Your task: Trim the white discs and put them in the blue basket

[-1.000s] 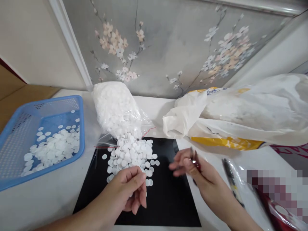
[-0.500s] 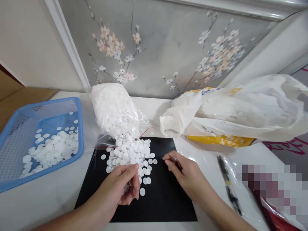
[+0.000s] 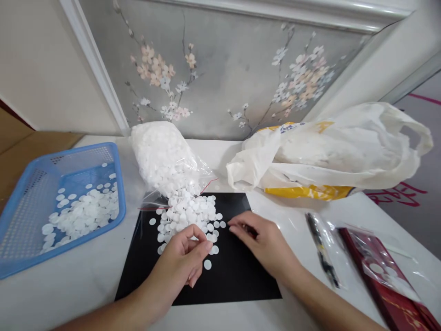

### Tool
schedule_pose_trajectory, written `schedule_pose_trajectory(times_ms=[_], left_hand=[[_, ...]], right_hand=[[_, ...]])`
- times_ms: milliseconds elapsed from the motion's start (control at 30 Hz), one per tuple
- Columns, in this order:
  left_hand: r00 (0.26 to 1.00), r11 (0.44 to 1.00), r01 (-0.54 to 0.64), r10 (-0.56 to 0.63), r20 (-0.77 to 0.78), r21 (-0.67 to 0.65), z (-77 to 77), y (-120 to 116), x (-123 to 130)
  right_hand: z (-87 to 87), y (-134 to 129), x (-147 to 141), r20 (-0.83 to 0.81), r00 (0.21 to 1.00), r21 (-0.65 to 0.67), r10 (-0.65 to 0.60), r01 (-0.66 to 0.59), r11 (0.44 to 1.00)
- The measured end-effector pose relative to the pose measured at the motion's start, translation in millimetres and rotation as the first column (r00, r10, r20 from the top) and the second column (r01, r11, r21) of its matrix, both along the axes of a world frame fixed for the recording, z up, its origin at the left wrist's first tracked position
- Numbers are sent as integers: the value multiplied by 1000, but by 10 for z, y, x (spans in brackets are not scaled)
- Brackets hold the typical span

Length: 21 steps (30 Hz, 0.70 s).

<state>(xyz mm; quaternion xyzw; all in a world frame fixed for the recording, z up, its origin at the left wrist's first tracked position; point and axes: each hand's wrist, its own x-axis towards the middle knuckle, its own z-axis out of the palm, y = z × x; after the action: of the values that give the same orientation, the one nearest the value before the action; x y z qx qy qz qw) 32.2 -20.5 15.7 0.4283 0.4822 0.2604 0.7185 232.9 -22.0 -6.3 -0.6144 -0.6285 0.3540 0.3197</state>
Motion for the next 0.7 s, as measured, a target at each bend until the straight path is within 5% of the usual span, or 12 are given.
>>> schedule_pose_trajectory(times_ms=[233,700], left_hand=[[998,998,-51,52,22,-30,-13,-8,5],[997,999,36,-35,-70,7,20,3,5]], right_hand=[[-96,-76,-223,257,947,239,190,-253,937],[-5,-41,44,456,775,264,439,-588,764]])
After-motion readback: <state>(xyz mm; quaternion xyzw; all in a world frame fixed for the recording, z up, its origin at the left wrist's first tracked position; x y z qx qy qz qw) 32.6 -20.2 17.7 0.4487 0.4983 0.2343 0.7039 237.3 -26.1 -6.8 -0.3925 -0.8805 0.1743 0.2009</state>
